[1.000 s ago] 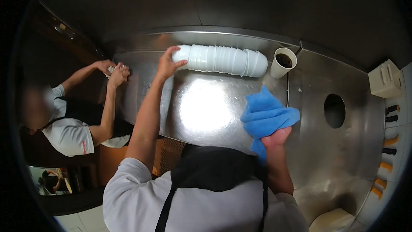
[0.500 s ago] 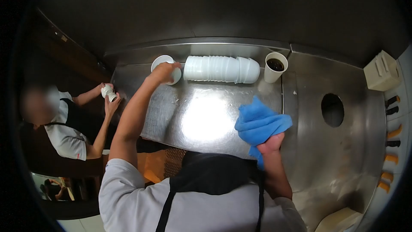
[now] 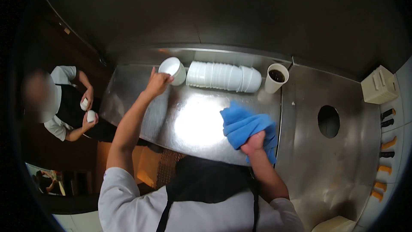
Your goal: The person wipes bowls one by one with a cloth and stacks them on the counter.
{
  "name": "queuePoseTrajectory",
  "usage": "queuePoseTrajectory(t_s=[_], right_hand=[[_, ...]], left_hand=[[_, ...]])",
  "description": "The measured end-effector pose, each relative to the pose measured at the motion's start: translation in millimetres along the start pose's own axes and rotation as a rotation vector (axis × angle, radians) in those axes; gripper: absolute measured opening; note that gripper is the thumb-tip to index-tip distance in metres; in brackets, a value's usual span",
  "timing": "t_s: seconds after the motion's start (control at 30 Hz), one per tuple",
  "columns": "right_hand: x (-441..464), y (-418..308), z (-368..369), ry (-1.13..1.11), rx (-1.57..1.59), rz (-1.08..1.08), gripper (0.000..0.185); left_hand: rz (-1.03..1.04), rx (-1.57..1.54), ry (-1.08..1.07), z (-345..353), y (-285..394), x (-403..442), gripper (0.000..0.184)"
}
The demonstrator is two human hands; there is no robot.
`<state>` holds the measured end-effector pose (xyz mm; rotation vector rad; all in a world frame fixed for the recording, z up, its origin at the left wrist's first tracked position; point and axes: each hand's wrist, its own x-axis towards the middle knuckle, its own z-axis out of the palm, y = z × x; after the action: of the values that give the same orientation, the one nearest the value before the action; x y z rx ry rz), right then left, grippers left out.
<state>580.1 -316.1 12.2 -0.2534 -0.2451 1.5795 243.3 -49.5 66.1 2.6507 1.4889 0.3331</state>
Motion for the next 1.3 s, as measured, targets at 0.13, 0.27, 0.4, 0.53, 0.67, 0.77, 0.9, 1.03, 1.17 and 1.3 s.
queuePoseTrajectory(t_s=[0.13,0.27,0.4,0.53,0.67,0.77,0.9,1.03,1.17,1.3], right_hand=[[47.3,37.1,17.1,0.189,0.006,0.079,0.069],[80.7,98.9,8.9,0.230,-0.113,-0.023,0.068],[88.5,145.4,53.7,0.276,-0.523,-0.257,0.057],[112.9,174.0,105.1,0.150,-1.782,-0.946,0.032],[147.1,195.8,29.2,0.049,-1.326,-0.060,0.029],[159.8,232.7,65.5,0.135,-1.170,-0.151,0.030],[178.9,268.9,102.9,0.448,-1.266,0.052,0.035],[182.3,310.2,130.6,0.562,-0.824,0.124,0.040],[201.4,306.7,161.8,0.621,-0.845,-0.219,0.034],[230.5,305.8,170.3,0.558,-0.670,-0.459,0.032]], left_hand=[[-0.218,-0.441,0.184,9.5,1.0,2.0,0.038],[-0.267,-0.869,0.564,31.6,22.0,-9.7,0.036],[-0.339,-0.742,0.584,-9.7,85.2,-60.5,0.032],[-0.170,-0.825,0.484,12.7,118.8,-107.6,0.023],[-0.319,-0.891,0.250,9.1,51.9,-129.3,0.025],[-0.728,-1.726,0.466,28.4,-2.8,-105.6,0.025],[-0.329,-1.009,0.558,13.7,-33.3,-125.4,0.033],[-0.510,-1.842,0.011,36.1,-81.8,-128.2,0.047],[-0.697,-2.496,-0.316,24.1,-101.2,-135.8,0.062],[-0.720,-2.683,-0.499,7.3,-110.6,-142.1,0.071]])
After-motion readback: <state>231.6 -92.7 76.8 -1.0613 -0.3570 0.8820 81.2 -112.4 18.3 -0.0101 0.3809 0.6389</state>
